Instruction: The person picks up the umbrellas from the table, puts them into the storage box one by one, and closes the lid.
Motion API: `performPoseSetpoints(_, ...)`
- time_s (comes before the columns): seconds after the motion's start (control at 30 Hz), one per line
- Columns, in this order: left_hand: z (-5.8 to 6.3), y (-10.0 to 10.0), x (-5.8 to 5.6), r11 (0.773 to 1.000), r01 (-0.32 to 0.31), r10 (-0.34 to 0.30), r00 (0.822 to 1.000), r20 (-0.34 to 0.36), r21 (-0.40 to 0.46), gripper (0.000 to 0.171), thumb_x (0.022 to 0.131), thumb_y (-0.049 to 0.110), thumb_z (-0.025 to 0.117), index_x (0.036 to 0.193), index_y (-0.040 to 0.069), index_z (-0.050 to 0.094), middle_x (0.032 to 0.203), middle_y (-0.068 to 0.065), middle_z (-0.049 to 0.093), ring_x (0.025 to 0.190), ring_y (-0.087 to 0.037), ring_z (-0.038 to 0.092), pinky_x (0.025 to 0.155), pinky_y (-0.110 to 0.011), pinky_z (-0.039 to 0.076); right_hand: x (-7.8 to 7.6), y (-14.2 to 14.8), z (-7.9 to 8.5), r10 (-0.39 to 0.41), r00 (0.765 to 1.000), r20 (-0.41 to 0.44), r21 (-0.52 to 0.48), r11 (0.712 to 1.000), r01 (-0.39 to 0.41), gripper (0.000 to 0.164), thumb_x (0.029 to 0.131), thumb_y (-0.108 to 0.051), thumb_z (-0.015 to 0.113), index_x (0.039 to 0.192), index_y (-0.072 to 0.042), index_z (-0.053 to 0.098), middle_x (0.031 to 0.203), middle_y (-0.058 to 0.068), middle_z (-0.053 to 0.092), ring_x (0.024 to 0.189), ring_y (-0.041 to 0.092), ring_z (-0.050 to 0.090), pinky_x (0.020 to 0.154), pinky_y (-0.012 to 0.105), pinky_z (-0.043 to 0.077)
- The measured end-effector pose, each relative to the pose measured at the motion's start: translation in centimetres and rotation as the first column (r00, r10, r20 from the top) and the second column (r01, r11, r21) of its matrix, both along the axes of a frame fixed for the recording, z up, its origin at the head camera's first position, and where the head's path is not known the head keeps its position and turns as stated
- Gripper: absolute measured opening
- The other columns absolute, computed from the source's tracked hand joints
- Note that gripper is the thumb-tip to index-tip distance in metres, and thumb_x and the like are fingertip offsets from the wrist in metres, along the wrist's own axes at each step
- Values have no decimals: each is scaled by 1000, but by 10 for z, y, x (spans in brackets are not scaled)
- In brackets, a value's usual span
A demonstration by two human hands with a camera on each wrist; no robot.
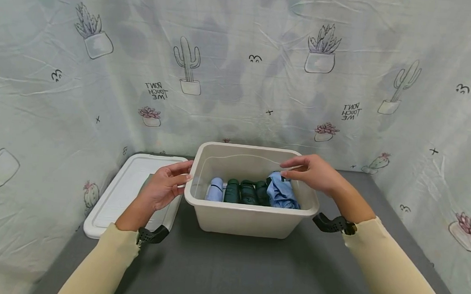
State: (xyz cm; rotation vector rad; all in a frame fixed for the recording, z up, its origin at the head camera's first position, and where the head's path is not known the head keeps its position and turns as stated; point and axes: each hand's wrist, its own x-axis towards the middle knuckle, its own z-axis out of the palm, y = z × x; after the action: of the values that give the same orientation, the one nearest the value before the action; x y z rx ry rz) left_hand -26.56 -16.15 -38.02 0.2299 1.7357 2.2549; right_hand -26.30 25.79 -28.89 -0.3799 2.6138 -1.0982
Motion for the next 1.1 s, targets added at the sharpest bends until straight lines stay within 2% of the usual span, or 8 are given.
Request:
performPoseSetpoints(0.17, -2, 0, 0, 1000, -10, 10, 1000, -9, -1, 61, 100, 5, 65, 155, -2, 39, 125, -10, 61, 99, -11, 71, 84, -30, 63, 21, 10, -11, -46, 987, -152, -106, 994, 29, 35, 98, -32, 71, 127, -12, 72, 130, 10, 70, 116, 22, 70, 101, 38, 58)
performPoseSetpoints(0.27, -3, -1, 1, 999, -25, 24, 999, -20, -32, 61, 100, 8, 65, 155, 0, 40, 124, -8, 60, 101, -11, 70, 86, -30, 63, 34, 15, -24, -101, 941, -324, -150, 987, 54, 25, 97, -28, 72, 116, -14, 77, 126, 6, 71, 112, 8, 68, 96, 17, 55)
performPoseSetpoints(0.4, -5, -4, 9, 988, -94, 87, 995, -57, -123, 59, 101, 16, 66, 153, 1, 44, 120, 0, 60, 101, -9, 69, 84, -28, 62, 52, 19, -47, -190, 823, -535, -270, 962, 46, 12, 92, -8, 76, 103, -6, 79, 118, 9, 71, 110, -1, 63, 95, 7, 48)
performPoseSetpoints(0.53, -10, -14, 19, 971, -183, 172, 982, -80, -157, 48, 101, 23, 66, 145, 5, 55, 117, 0, 62, 91, -10, 69, 76, -26, 63, 67, 19, -73, -247, 700, -670, -425, 901, -89, 24, 77, 17, 77, 95, 1, 79, 112, 18, 70, 109, 12, 65, 93, 12, 54)
performPoseSetpoints(0.7, -22, -37, 26, 933, -271, 244, 960, -138, -237, 43, 102, 26, 65, 138, 4, 60, 112, 1, 64, 85, -9, 69, 73, -27, 64, 75, 22, -98, -237, 553, -799, -422, 875, -235, 17, 75, 9, 82, 89, 0, 79, 108, 22, 69, 114, 21, 65, 101, 18, 52)
performPoseSetpoints(0.83, -34, -55, 28, 835, -356, 279, 931, -235, -419, 45, 102, 27, 64, 138, 0, 59, 114, -4, 64, 86, -9, 71, 74, -30, 64, 82, 26, -109, -217, 520, -826, -409, 866, -288, 10, 79, -1, 85, 87, -1, 80, 106, 22, 70, 117, 24, 64, 105, 21, 51)
performPoseSetpoints(0.97, -44, -71, 26, 681, -425, 257, 902, -348, -597, 41, 104, 27, 61, 136, 1, 62, 117, -17, 64, 88, -18, 73, 73, -30, 64, 88, 27, -115, -220, 539, -813, -421, 862, -284, 16, 75, 6, 86, 88, -2, 80, 105, 22, 70, 120, 24, 64, 109, 23, 49)
performPoseSetpoints(1.1, -52, -83, 21, 517, -470, 204, 879, -430, -715, 38, 104, 25, 60, 134, 1, 64, 116, -20, 67, 95, -30, 70, 70, -27, 60, 89, 25, -116, -222, 511, -830, -420, 852, -313, 13, 77, 4, 86, 87, 2, 79, 104, 24, 69, 121, 26, 64, 112, 26, 48)
